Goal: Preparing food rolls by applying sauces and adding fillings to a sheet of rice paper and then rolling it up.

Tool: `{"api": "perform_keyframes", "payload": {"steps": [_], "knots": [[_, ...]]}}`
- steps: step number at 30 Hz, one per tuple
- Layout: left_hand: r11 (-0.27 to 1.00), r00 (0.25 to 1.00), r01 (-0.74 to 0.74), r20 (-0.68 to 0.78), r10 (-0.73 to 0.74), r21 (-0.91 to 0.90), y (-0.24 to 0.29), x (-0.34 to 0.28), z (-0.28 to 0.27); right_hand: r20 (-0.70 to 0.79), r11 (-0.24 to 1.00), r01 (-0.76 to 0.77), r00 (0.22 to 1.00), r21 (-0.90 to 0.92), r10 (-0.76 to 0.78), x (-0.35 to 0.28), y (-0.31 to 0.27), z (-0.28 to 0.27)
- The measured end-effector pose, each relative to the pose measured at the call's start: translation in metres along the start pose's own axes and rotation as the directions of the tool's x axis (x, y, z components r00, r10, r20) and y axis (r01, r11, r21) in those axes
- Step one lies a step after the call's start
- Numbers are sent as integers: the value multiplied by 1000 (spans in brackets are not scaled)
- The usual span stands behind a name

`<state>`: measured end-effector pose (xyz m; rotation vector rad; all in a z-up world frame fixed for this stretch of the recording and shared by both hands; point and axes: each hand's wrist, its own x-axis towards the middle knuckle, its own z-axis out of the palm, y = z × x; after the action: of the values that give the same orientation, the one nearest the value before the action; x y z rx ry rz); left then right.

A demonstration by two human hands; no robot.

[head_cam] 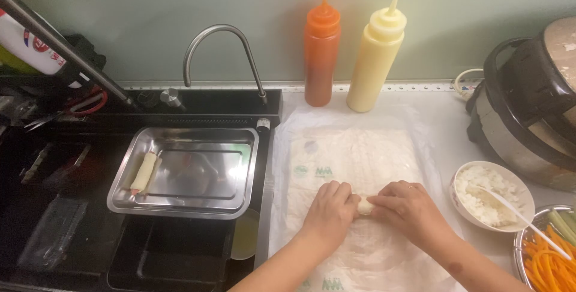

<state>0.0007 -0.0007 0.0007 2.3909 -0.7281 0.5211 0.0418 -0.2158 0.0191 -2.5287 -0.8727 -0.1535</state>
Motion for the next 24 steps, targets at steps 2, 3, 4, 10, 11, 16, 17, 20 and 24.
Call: {"api": "perform_keyframes", "payload": {"steps": [2,3,4,10,11,16,17,20,24], "knots": [[999,1000,24,-8,-24,-27,0,1,0,20,999,-54,998,4,54,3,1,-1],[999,999,33,-11,-33,-38,0,1,0,31,996,-88,996,19,87,4,-1,-2],[998,999,40,-14,-41,-48,-1,1,1,42,992,-122,992,33,120,5,-1,-4],[1000,1000,3,-20,-3,0,0,2,-4,-41,995,-88,995,38,89,-2,-3,-6],[1000,1000,0,-19,0,0,-1,2,-5,-44,995,-89,995,38,90,-2,-6,-8],[1000,998,-5,56,4,22,0,9,-18,-121,998,-21,993,-61,14,-11,-35,-34],[1000,998,-10,55,9,24,-1,7,-19,-126,998,-22,992,-62,14,-18,-35,-31],[999,998,-33,59,32,27,-3,0,-16,-104,997,54,993,-47,-59,-42,-38,-21],[995,998,-67,7,67,74,-8,-8,-9,84,978,203,976,-44,-199,-55,-59,-9]]}}
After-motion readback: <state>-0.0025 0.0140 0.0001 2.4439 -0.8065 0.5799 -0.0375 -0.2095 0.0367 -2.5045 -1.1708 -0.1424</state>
